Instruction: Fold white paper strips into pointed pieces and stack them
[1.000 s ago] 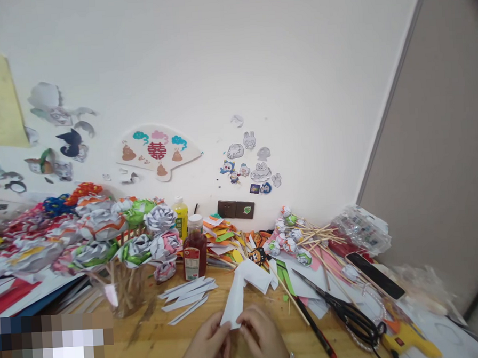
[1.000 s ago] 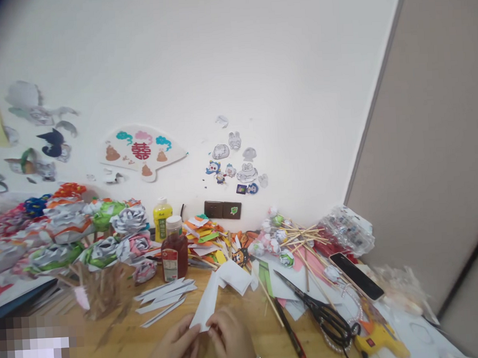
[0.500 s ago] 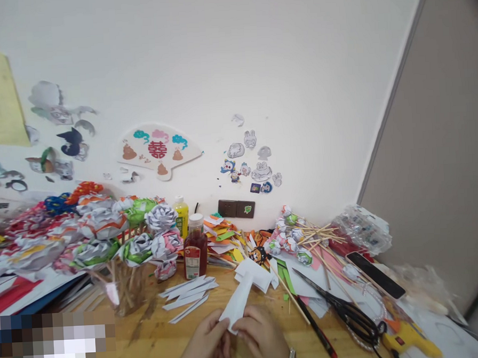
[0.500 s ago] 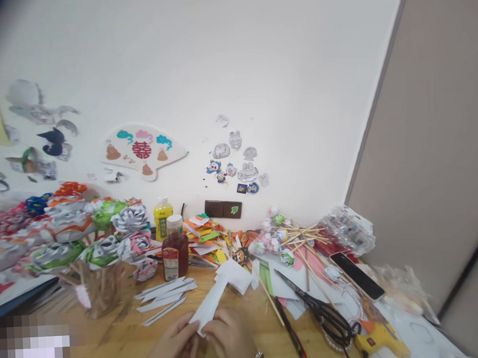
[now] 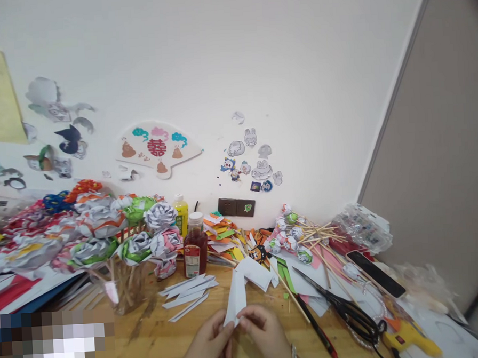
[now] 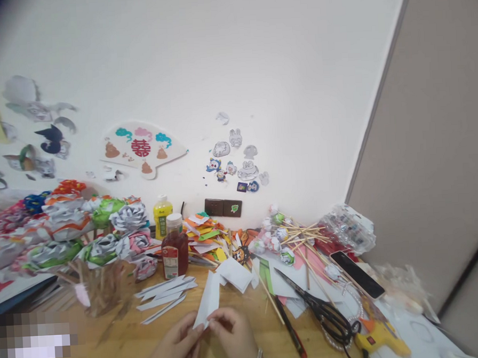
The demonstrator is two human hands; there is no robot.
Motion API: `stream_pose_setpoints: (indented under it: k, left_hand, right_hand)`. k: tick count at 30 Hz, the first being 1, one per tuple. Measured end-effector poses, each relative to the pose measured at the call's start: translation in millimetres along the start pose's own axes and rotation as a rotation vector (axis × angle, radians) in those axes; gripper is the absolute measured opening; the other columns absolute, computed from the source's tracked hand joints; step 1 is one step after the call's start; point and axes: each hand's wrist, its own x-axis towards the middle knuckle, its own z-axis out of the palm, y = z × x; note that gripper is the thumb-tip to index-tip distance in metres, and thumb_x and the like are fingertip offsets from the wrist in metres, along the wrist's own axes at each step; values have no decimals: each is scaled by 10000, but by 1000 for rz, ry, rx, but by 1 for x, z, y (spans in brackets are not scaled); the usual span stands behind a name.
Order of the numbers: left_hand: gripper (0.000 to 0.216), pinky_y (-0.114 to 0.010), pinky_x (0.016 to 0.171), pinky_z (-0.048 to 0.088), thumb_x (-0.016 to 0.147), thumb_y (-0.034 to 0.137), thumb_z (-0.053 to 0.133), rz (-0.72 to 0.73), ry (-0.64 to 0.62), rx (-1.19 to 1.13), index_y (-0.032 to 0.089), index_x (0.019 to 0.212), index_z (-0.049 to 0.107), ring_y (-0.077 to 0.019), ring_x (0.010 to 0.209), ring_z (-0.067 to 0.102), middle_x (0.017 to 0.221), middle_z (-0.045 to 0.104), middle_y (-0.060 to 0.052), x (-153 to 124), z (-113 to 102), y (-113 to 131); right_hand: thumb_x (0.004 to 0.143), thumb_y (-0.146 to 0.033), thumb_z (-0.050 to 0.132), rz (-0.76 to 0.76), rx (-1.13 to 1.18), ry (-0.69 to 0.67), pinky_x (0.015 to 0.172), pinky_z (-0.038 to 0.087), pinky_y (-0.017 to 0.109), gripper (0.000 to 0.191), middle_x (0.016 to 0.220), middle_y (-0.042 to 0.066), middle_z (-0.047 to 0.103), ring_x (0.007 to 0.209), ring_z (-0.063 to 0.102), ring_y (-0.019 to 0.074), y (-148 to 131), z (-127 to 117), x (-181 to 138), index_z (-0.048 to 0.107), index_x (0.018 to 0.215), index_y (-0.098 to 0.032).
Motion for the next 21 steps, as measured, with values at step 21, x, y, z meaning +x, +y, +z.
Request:
stream_pose_setpoints:
  k: [21]
  left_hand:
    - [449,-193,305,341,557,616,482,-74,-22,-150,181,641,406,-115,273,473,312,488,65,3,-4,3]
  right_hand:
    - [705,-156,547,-266,-281,-81,650,420,259,99,722,29,595,709,548,159,-22,1,-4,639,679,-184]
